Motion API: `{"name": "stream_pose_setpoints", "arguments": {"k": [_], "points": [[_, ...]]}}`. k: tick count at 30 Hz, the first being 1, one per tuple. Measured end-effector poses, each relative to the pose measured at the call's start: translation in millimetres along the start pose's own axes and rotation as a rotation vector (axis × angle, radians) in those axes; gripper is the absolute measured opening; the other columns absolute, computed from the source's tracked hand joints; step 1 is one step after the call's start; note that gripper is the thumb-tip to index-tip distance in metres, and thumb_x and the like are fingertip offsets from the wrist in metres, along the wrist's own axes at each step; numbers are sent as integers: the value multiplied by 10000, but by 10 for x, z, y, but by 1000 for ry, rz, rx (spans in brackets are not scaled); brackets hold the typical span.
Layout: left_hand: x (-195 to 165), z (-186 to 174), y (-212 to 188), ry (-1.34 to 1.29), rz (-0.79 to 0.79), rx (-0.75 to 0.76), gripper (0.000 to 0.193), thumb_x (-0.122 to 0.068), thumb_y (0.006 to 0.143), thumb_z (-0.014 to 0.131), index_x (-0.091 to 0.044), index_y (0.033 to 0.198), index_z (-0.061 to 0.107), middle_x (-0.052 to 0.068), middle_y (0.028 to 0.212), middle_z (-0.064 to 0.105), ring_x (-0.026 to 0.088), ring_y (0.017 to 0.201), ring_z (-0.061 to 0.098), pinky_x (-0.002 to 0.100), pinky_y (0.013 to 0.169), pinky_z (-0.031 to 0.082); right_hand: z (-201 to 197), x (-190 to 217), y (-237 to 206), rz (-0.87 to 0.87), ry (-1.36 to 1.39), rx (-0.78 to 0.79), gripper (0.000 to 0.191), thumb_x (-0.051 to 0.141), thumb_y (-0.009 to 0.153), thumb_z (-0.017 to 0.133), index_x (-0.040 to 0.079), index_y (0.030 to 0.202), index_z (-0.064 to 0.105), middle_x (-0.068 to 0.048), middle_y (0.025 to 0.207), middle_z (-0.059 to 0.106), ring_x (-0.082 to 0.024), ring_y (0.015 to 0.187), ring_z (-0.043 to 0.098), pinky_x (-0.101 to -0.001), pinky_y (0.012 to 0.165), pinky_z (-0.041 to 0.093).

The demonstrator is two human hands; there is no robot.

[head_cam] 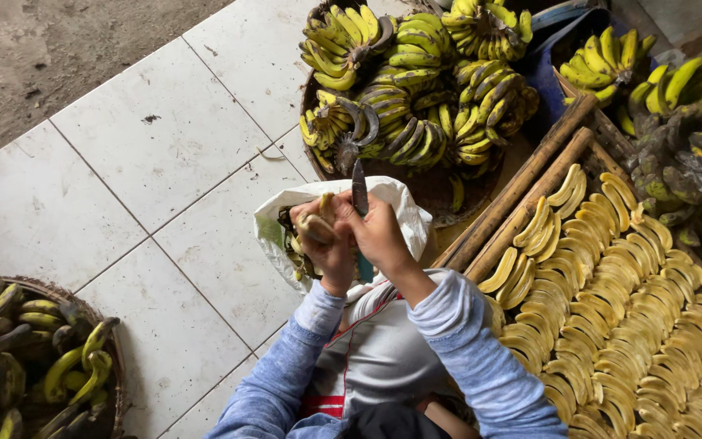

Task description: The person sits on the floor and peels bananas with a small knife, cutting away the peel and placing the peeled bananas in rows on a wooden drying tray. Discarded peels are dropped into a plastic bag beside them, and whole bananas are taken from nearby baskets.

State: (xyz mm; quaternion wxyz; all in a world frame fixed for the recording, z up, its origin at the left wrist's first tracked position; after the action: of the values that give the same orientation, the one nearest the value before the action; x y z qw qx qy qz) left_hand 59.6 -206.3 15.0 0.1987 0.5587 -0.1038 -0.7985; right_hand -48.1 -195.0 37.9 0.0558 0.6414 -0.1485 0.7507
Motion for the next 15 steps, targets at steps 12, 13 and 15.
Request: {"name": "stream_pose_setpoints", "arguments": {"k": [12, 13, 15], "points": [[10, -732, 746, -850, -406, -370, 416, -418, 1048, 626, -45, 1203, 523, 39, 915, 490, 138, 762, 514, 293, 725, 486, -391, 490, -119, -111, 254, -449, 245, 274, 1070, 582, 30, 1057, 606, 41, 634, 472, -47, 509, 424, -242, 449, 332], [65, -814, 820, -888, -457, -376, 446, -437, 1024, 626, -44, 1207, 525, 40, 881, 495, 134, 710, 518, 277, 669, 492, -419, 519, -137, -139, 241, -458, 239, 269, 1072, 578, 31, 1065, 601, 40, 640, 468, -46, 515, 423, -245, 453, 336], [150, -993, 901, -882, -494, -425, 528, -489, 984, 643, -30, 1218, 529, 44, 868, 500, 126, 676, 513, 257, 631, 493, -469, 502, -139, -111, 135, -476, 258, 285, 1064, 588, 29, 1052, 626, 35, 641, 486, -48, 513, 430, -237, 450, 339]]}}
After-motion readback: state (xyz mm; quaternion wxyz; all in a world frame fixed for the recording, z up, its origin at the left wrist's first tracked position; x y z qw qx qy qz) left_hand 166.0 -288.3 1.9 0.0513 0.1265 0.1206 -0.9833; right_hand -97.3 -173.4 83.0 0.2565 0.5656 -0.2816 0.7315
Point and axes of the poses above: each hand's wrist, its own y-axis towards the middle knuckle, its own z-axis out of the palm, x = y × z, the point moved 6 cm from there along y, towards the middle knuckle
